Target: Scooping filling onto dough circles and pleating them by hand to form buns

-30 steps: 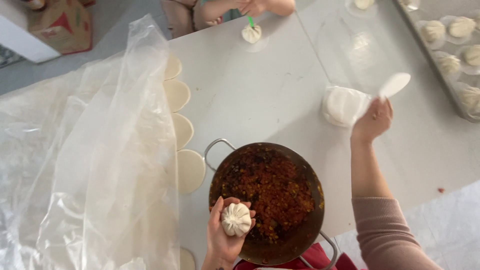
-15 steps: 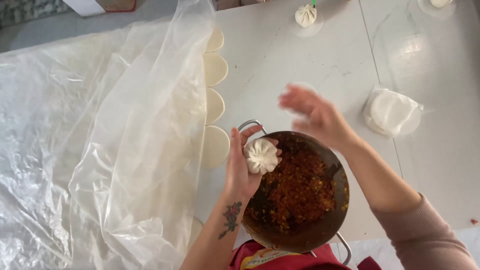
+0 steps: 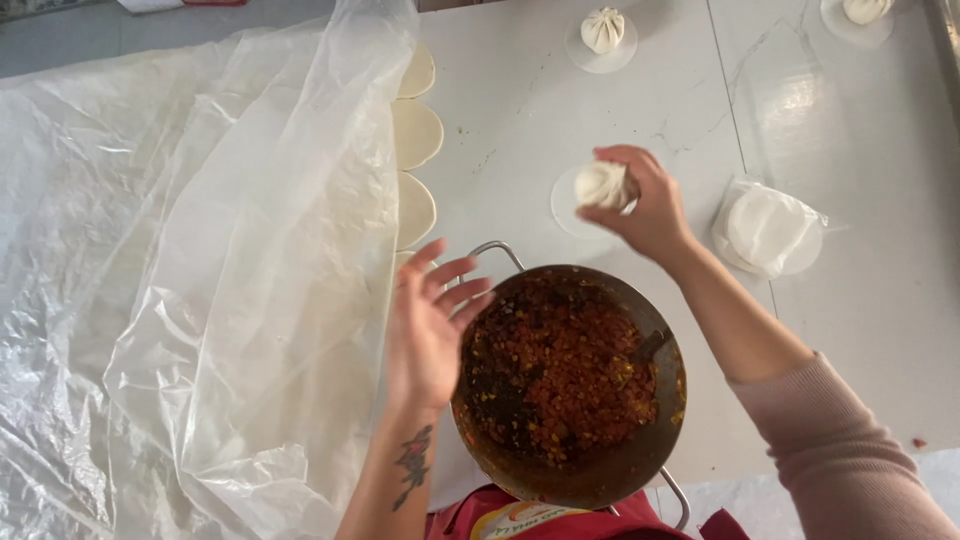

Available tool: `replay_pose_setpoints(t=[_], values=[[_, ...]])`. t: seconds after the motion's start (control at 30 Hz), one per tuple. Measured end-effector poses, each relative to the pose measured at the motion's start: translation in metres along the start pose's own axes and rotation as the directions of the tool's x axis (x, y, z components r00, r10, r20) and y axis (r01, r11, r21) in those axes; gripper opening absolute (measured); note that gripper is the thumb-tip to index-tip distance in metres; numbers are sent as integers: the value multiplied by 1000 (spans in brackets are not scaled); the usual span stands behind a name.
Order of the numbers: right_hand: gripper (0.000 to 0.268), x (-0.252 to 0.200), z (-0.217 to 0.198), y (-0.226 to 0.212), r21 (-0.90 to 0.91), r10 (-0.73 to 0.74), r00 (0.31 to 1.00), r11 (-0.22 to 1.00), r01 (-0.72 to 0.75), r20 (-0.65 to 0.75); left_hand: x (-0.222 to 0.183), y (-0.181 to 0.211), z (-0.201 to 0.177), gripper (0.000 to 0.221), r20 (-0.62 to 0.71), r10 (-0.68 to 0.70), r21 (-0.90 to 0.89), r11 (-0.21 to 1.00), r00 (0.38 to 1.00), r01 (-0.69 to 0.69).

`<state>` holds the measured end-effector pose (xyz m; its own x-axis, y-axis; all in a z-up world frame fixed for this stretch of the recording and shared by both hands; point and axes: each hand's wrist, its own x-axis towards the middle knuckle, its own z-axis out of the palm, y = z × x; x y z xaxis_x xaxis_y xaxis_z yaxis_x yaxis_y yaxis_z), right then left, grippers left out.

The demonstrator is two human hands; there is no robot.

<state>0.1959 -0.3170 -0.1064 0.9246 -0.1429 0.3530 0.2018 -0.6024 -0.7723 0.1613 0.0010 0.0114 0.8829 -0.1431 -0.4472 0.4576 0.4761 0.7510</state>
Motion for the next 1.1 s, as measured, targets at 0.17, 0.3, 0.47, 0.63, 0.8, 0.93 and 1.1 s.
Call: replay_pose_setpoints(t=[0.17, 0.3, 0.47, 0.63, 0.8, 0.93, 1.1], values=[[72, -4, 43, 81, 9, 121, 991, 993, -121, -60, -2, -32, -86, 35, -352, -67, -133, 991, 934, 21], [89, -22, 64, 126, -158, 269, 959, 954, -254, 89, -2, -108, -167, 39, -492, -356, -367, 912, 795, 182], [94, -19, 35, 50, -89, 461, 885, 886, -456, 62, 48, -174, -217, 47, -589, -430, -571, 821, 684, 25], [64, -63, 2, 14, 172, 409, 907, 905, -390, -99, 95, -148, -165, 40, -686, -343, -501, 862, 642, -76], [32, -118, -31, 2, 387, 562, 807, 795, -467, -183, 111, -129, -143, 87, -770, -123, -75, 992, 626, 103], [25, -150, -57, -23, 384, 589, 776, 786, -485, -227, 127, -144, -168, 57, -602, 11, -228, 956, 799, -184], [20, -178, -78, -29, 412, 552, 770, 813, -411, -320, 17, -26, -93, 44, -206, 99, -601, 772, 974, -206]])
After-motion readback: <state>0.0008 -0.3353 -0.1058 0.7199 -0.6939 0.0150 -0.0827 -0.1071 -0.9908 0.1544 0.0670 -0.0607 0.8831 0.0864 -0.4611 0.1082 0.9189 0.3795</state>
